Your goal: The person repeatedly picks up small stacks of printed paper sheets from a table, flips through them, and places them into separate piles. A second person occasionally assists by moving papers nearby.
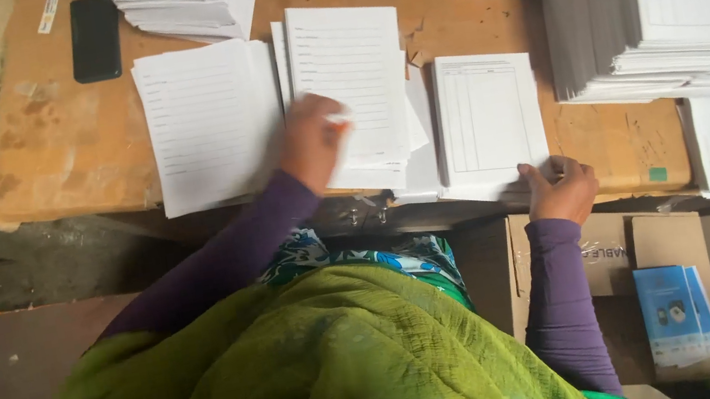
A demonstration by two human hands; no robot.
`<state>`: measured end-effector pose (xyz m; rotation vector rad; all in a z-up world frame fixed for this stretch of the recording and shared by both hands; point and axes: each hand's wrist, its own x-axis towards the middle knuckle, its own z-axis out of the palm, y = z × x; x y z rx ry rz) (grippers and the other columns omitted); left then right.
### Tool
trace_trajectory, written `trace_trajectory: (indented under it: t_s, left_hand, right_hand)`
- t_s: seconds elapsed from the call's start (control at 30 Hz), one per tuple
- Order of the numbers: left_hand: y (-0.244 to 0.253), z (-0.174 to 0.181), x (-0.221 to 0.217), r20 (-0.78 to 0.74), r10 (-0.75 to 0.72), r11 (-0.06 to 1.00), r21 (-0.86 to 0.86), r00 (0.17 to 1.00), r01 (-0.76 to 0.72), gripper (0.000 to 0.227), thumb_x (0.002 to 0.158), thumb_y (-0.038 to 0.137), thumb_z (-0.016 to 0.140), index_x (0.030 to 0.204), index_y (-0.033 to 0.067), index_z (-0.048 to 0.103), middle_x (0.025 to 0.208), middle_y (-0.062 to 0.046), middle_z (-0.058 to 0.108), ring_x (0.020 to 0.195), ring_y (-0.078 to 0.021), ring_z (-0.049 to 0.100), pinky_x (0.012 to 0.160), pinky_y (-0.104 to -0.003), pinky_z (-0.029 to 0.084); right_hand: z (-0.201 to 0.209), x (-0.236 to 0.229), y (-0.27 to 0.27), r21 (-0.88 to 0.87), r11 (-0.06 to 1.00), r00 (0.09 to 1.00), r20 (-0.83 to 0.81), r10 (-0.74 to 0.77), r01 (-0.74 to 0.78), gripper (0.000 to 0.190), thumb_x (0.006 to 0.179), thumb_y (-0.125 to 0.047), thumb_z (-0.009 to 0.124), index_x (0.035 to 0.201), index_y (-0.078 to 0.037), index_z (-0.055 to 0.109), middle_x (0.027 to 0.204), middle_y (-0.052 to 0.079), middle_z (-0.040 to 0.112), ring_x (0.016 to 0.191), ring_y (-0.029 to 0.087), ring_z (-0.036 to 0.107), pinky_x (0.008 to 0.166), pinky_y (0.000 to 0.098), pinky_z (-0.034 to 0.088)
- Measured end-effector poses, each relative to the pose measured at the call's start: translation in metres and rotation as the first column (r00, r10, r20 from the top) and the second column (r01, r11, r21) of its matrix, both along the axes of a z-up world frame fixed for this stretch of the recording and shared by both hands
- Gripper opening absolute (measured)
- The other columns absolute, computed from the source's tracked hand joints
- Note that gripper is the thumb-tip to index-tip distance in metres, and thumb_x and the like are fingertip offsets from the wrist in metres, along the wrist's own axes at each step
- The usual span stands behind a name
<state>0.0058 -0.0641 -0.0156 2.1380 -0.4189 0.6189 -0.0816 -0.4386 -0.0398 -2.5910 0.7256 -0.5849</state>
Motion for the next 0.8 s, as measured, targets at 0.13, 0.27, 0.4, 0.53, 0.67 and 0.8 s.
trace_trajectory:
  t_s: [0.13, 0.27, 0.4, 0.53, 0.67, 0.8]
  left_hand:
    - [-0.098, 0.064, -0.034, -0.326, -0.071, 0.961, 0.231, 0.943, 0.152, 0.025, 0.078, 0.029, 0.075, 0.100, 0.0187, 0.066, 0.092, -0.001, 0.071, 0.096, -0.0215, 0.068, 0.087, -0.038, 0.050]
    - [-0.157, 0.034, -0.002, -0.649, -0.033, 0.903, 0.306, 0.760, 0.300, 0.044, 0.083, 0.028, 0.063, 0.115, -0.0011, 0.051, 0.101, -0.019, 0.065, 0.097, -0.0322, 0.068, 0.081, -0.042, 0.057]
    - [-0.175, -0.026, 0.028, -0.669, 0.043, 0.926, 0.305, 0.742, 0.222, 0.072, 0.085, 0.025, 0.068, 0.134, -0.0145, 0.033, 0.117, -0.027, 0.058, 0.107, -0.0353, 0.065, 0.088, -0.040, 0.056]
    - [-0.165, -0.018, 0.006, -0.680, 0.033, 0.951, 0.248, 0.733, 0.187, 0.037, 0.088, 0.013, 0.061, 0.116, -0.0018, 0.043, 0.110, -0.022, 0.060, 0.098, -0.0346, 0.068, 0.083, -0.041, 0.059]
    - [-0.157, 0.003, -0.017, -0.455, -0.298, 0.918, -0.377, 0.839, 0.122, 0.038, 0.089, 0.003, 0.063, 0.116, -0.0008, 0.036, 0.100, -0.016, 0.050, 0.096, -0.0283, 0.052, 0.090, -0.045, 0.042]
    - [-0.110, 0.004, -0.023, -0.192, -0.497, 0.818, -0.429, 0.846, 0.383, 0.023, 0.093, -0.006, 0.049, 0.115, -0.0011, 0.044, 0.105, -0.026, 0.061, 0.102, -0.0267, 0.059, 0.089, -0.047, 0.050]
  right_hand:
    - [0.014, -0.001, 0.013, -0.026, 0.999, 0.998, 0.044, -0.033, 0.034, 0.040, 0.071, -0.027, 0.091, 0.100, -0.007, 0.073, 0.096, 0.007, 0.056, 0.080, 0.027, 0.060, 0.073, 0.0422, 0.052]
    - [-0.012, 0.004, 0.002, -0.055, 0.998, 0.987, 0.159, -0.001, 0.010, 0.029, 0.070, -0.020, 0.090, 0.091, -0.014, 0.070, 0.085, 0.001, 0.058, 0.075, 0.025, 0.062, 0.073, 0.0388, 0.051]
    - [-0.017, -0.017, 0.009, 0.157, 0.984, 0.978, 0.204, 0.054, -0.087, 0.023, 0.072, -0.020, 0.087, 0.084, -0.019, 0.068, 0.079, 0.002, 0.065, 0.080, 0.027, 0.065, 0.077, 0.0364, 0.049]
    - [-0.010, -0.032, 0.015, 0.200, 0.975, 0.963, 0.267, 0.036, -0.092, 0.026, 0.070, -0.017, 0.088, 0.086, -0.014, 0.068, 0.080, 0.005, 0.067, 0.082, 0.029, 0.065, 0.079, 0.0369, 0.048]
    - [0.037, -0.031, 0.029, 0.254, 0.946, 0.917, 0.388, 0.092, -0.203, 0.043, 0.069, -0.015, 0.090, 0.103, -0.006, 0.066, 0.090, 0.011, 0.067, 0.087, 0.030, 0.062, 0.078, 0.0395, 0.048]
    - [0.061, -0.025, 0.034, 0.516, 0.664, 0.796, 0.570, 0.205, -0.541, 0.067, 0.071, -0.008, 0.086, 0.128, 0.003, 0.052, 0.116, 0.021, 0.062, 0.110, 0.036, 0.058, 0.089, 0.0469, 0.046]
